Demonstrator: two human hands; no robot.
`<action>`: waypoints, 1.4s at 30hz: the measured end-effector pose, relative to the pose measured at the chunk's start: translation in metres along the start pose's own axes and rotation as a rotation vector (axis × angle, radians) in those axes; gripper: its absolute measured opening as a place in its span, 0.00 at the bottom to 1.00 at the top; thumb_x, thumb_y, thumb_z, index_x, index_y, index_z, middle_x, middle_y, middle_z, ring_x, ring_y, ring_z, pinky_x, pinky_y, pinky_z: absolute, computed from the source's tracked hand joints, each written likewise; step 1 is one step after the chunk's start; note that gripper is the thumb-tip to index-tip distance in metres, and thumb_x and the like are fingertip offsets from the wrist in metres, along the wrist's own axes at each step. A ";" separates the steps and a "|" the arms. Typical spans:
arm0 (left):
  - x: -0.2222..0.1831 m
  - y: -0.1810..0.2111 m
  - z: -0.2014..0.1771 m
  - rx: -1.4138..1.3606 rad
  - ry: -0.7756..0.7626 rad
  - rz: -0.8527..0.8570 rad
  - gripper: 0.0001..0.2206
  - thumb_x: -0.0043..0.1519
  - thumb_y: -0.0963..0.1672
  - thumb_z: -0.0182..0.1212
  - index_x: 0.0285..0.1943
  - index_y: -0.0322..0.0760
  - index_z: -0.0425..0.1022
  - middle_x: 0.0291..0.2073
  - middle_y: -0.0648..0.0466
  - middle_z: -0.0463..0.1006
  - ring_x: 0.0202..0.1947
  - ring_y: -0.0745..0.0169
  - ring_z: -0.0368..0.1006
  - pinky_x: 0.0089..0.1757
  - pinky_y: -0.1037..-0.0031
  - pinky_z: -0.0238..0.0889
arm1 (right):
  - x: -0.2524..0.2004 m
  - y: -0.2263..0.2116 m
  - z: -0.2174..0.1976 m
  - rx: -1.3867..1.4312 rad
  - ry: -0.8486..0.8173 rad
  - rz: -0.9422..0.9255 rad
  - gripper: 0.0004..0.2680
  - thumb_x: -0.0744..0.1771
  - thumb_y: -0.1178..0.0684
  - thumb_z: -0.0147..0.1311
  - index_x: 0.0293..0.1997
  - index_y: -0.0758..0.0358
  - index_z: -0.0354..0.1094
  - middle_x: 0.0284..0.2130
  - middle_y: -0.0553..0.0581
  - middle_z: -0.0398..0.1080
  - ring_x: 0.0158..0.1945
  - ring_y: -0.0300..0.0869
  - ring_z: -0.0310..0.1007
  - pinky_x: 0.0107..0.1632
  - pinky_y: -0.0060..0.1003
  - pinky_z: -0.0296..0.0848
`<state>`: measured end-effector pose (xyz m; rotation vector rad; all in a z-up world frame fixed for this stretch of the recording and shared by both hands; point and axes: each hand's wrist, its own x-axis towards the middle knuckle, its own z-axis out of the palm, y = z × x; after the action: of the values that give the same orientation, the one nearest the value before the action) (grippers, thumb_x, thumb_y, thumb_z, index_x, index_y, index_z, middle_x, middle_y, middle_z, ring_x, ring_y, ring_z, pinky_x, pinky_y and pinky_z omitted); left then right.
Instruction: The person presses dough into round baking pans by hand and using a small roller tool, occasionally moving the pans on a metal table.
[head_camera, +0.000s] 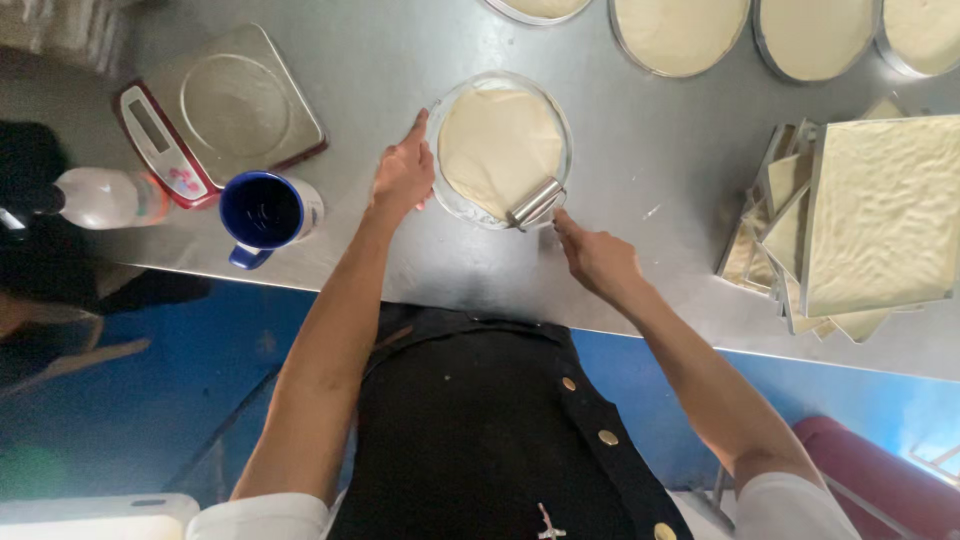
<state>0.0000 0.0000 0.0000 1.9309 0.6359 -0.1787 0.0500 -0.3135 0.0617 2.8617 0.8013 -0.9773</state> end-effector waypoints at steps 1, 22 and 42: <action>-0.008 0.006 0.005 -0.076 -0.018 -0.063 0.30 0.68 0.41 0.45 0.81 0.46 0.44 0.24 0.48 0.81 0.16 0.60 0.76 0.22 0.69 0.76 | -0.007 0.008 -0.006 0.030 0.053 -0.024 0.17 0.72 0.42 0.38 0.72 0.40 0.56 0.33 0.68 0.76 0.36 0.64 0.77 0.41 0.60 0.73; 0.008 0.010 0.011 0.142 -0.152 -0.017 0.27 0.68 0.43 0.45 0.80 0.53 0.50 0.26 0.47 0.81 0.15 0.59 0.76 0.31 0.68 0.77 | 0.001 -0.001 -0.030 0.066 0.124 -0.116 0.16 0.71 0.42 0.43 0.69 0.40 0.63 0.31 0.66 0.76 0.35 0.62 0.76 0.41 0.57 0.73; -0.021 0.026 0.023 -0.116 -0.084 -0.217 0.33 0.70 0.47 0.51 0.82 0.47 0.37 0.22 0.46 0.80 0.15 0.60 0.74 0.22 0.69 0.73 | 0.096 -0.041 -0.019 0.375 0.455 -0.045 0.19 0.72 0.49 0.42 0.75 0.46 0.52 0.35 0.75 0.74 0.39 0.69 0.75 0.43 0.63 0.70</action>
<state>-0.0010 -0.0361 0.0196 1.7322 0.7822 -0.3494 0.1061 -0.2306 0.0283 3.4773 0.7722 -0.5216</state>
